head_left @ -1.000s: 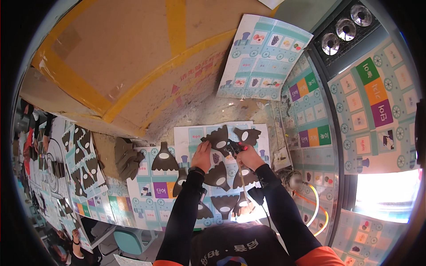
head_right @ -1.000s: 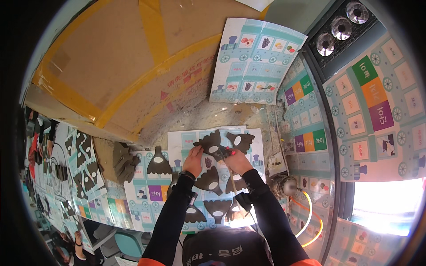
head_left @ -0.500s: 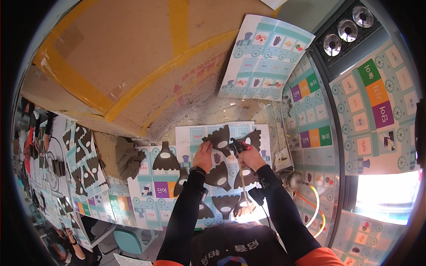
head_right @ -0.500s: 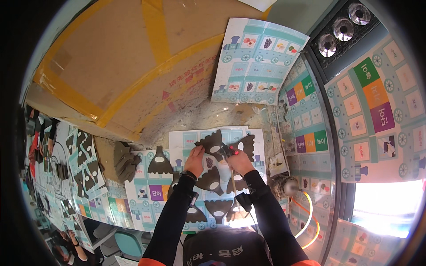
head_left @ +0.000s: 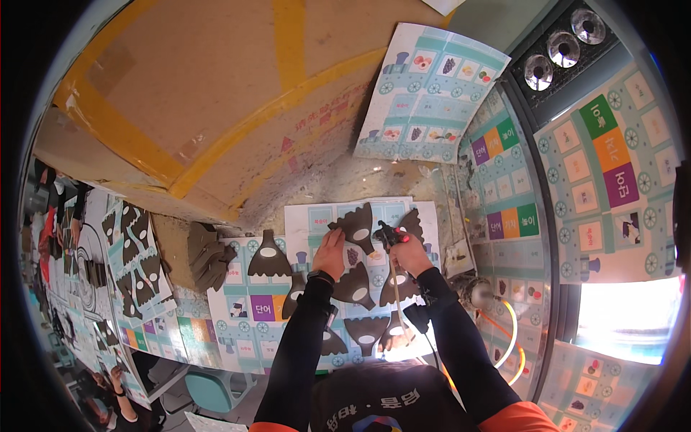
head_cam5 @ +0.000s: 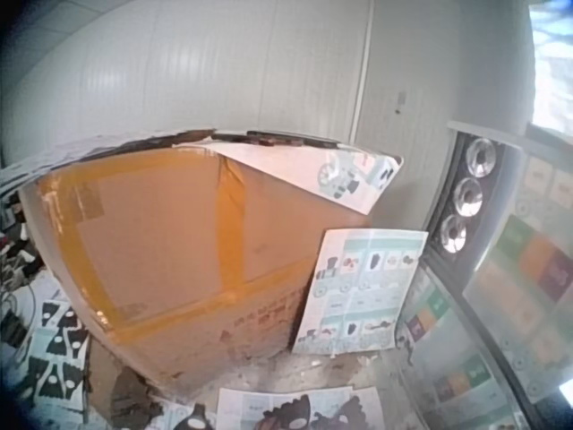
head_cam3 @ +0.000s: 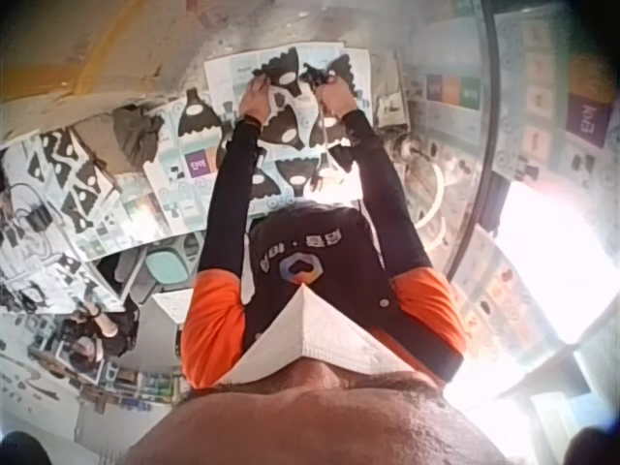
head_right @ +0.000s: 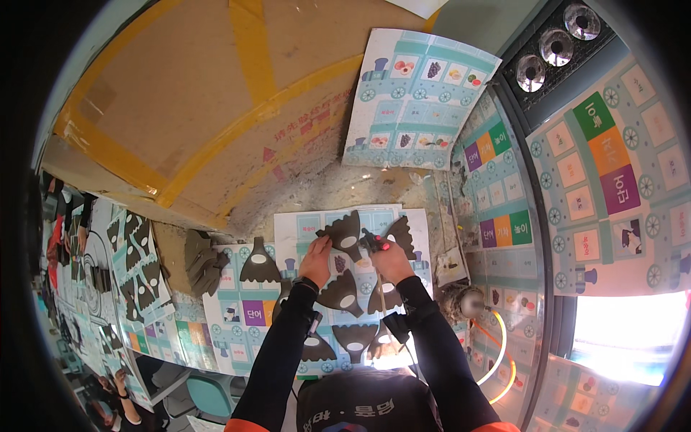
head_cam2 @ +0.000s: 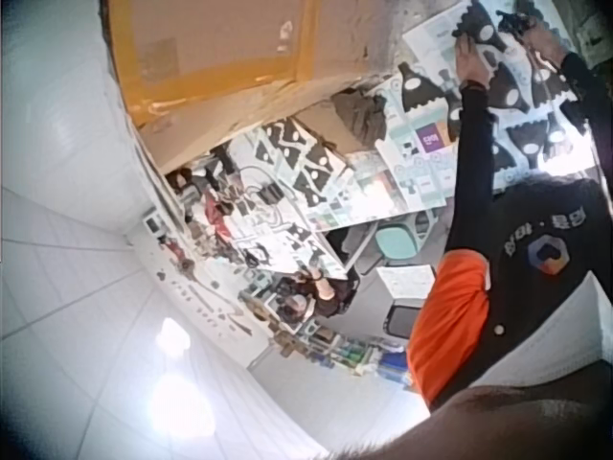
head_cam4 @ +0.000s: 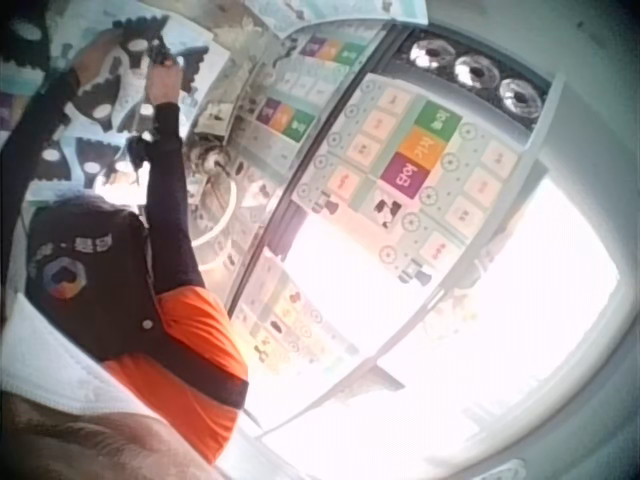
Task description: Apply adhesive to shoe upper components using a handheld glue dispenser.
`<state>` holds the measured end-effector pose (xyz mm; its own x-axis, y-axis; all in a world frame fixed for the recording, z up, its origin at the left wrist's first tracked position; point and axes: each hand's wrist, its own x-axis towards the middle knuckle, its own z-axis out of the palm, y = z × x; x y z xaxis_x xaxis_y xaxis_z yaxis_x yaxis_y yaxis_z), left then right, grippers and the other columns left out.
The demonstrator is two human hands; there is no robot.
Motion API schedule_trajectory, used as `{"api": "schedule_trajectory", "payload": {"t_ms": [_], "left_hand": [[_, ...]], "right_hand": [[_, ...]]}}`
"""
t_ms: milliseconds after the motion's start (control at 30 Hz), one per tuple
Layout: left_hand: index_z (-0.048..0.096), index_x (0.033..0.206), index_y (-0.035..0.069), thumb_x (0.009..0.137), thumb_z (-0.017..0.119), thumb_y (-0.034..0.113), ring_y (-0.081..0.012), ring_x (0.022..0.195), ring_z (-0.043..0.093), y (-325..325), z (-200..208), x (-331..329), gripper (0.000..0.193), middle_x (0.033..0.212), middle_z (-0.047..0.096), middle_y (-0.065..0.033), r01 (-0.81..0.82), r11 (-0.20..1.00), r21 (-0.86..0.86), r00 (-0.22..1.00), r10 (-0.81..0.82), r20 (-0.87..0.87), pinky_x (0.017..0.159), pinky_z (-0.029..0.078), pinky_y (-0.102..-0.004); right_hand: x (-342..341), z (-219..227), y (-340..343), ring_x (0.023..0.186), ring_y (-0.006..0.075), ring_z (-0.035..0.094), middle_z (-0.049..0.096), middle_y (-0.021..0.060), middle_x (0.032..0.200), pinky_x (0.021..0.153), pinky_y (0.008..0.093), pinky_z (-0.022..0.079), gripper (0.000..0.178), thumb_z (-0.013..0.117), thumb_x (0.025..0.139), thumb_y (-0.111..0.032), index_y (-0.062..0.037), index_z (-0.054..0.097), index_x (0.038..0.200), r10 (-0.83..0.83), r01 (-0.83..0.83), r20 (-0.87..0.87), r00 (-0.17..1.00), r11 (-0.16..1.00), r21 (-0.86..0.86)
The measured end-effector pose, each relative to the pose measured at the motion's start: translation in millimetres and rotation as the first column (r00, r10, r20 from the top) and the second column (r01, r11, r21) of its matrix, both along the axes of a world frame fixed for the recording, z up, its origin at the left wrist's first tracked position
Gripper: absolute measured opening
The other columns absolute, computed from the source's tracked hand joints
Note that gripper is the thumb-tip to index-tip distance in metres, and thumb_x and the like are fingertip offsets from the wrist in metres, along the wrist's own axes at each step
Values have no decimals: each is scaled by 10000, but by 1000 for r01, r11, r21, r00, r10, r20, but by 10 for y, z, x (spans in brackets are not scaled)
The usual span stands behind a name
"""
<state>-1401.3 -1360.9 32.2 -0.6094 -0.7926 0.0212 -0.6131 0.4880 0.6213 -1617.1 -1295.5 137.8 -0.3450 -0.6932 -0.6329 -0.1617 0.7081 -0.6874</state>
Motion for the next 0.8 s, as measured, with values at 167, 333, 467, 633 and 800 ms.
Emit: {"api": "schedule_trajectory", "payload": {"t_ms": [167, 333, 467, 633, 800], "left_hand": [[540, 1270, -46, 749, 513, -71, -330, 1316, 407, 12, -9, 21, 522, 1387, 471, -143, 2, 1000, -6, 1000, -2, 12, 1059, 424, -378], [535, 1277, -45, 749, 510, -76, -330, 1319, 403, 4, 16, -20, 530, 1397, 465, -141, 15, 1000, 21, 1000, -16, 8, 1071, 412, -375], [499, 1311, -38, 752, 532, -48, -318, 1346, 368, -2, -45, 48, 559, 1426, 421, -119, 36, 999, 13, 997, -36, 66, 1070, 423, -372], [495, 1314, -46, 757, 528, -48, -322, 1348, 366, -4, -30, -14, 557, 1424, 420, -128, 45, 999, -6, 997, -45, 66, 1084, 407, -364], [491, 1318, -46, 758, 528, -49, -326, 1352, 360, -3, -41, 12, 561, 1430, 415, -134, 38, 999, 5, 997, -38, 68, 1095, 395, -363]], "right_hand": [[45, 71, -90, 598, 215, 639, 640, 124, 668, 578, 359, 500, 285, 618, 784, -154, 8, 654, 1016, -8, 8, -4, 1000, 1000, -17], [-87, -109, 22, 568, 201, 617, 622, 110, 640, 536, 351, 479, 218, 615, 785, -142, 18, 630, 931, 97, -99, 109, 989, 995, 14], [-61, 102, 36, 540, 193, 596, 614, 102, 633, 500, 338, 460, 207, 608, 772, -119, 35, 608, 910, 59, -58, 59, 997, 998, -9], [-87, 99, 52, 556, 193, 616, 620, 107, 639, 524, 332, 486, 274, 593, 771, -114, 21, 617, 1007, 35, -35, 121, 992, 999, -4], [73, 249, 17, 471, 144, 509, 540, 66, 595, 402, 287, 360, 168, 570, 670, 22, 6, 575, 837, 25, -19, 194, 981, 999, -34]]}}
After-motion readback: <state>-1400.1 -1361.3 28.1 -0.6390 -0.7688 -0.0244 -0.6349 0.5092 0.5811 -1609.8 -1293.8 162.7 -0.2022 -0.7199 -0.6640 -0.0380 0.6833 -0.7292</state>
